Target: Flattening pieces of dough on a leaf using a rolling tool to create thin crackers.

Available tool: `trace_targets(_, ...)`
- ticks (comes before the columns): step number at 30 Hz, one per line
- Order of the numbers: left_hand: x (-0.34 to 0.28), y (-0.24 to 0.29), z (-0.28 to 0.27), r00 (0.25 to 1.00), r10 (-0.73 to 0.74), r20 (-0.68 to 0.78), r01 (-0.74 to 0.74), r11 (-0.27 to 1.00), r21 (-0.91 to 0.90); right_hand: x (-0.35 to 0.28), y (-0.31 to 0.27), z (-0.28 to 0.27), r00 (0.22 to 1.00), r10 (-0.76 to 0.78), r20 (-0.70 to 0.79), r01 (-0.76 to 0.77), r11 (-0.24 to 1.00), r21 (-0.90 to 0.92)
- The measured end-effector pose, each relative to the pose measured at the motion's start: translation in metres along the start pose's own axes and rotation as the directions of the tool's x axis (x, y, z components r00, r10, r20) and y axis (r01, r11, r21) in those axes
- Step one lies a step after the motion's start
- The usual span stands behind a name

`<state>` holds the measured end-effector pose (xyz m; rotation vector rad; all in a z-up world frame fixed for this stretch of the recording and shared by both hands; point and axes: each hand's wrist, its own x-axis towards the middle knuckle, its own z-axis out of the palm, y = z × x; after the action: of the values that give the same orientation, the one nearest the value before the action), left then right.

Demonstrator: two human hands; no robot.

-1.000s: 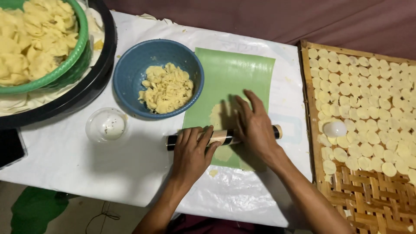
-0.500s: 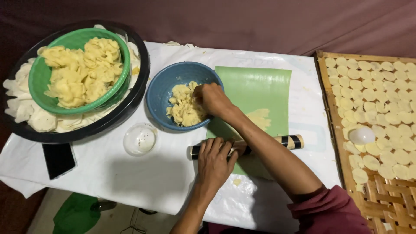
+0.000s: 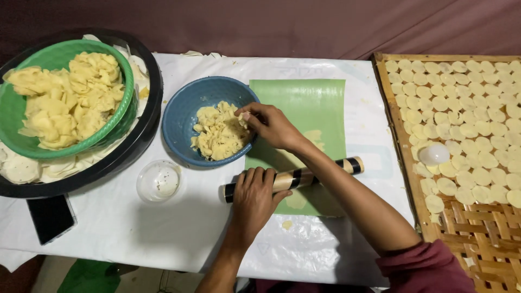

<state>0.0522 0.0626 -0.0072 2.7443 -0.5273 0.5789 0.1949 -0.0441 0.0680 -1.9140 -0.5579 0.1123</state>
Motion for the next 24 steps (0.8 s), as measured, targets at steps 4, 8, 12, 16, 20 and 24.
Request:
trace_targets(4, -0.005, -0.014, 0.02, 0.998, -0.063, 0.019, 0.061, 0.992, 0.111, -0.041, -0.023, -0.043, 0.999, 0.033, -0.017, -0.028, 0.978, 0.208)
trace_targets(8, -0.002, -0.027, 0.022, 0.978, -0.209, -0.013, 0.208, 0.977, -0.041, -0.084, -0.001, -0.092, 0.961, 0.032, -0.276, -0.017, 0.998, 0.054)
trace_targets(12, 0.007, -0.03, 0.015, 0.965, -0.258, 0.047, 0.262, 0.958, -0.116, -0.13, 0.025, -0.119, 0.89, 0.083, -0.449, -0.099, 0.995, -0.011)
trace_targets(16, 0.007, -0.03, 0.027, 0.976, -0.212, 0.043, 0.216, 0.963, -0.163, -0.178, 0.051, -0.114, 0.878, 0.129, -0.461, -0.138, 0.99, 0.013)
trace_targets(20, 0.011, -0.027, 0.042, 0.956, -0.267, 0.12, 0.288, 0.935, -0.209, -0.212, 0.063, -0.099, 0.905, 0.162, -0.393, -0.202, 0.977, -0.063)
trace_targets(24, 0.011, -0.017, 0.048, 0.955, -0.229, 0.188, 0.272, 0.93, -0.248, -0.233, 0.053, -0.075, 0.948, 0.123, -0.294, -0.204, 0.943, -0.263)
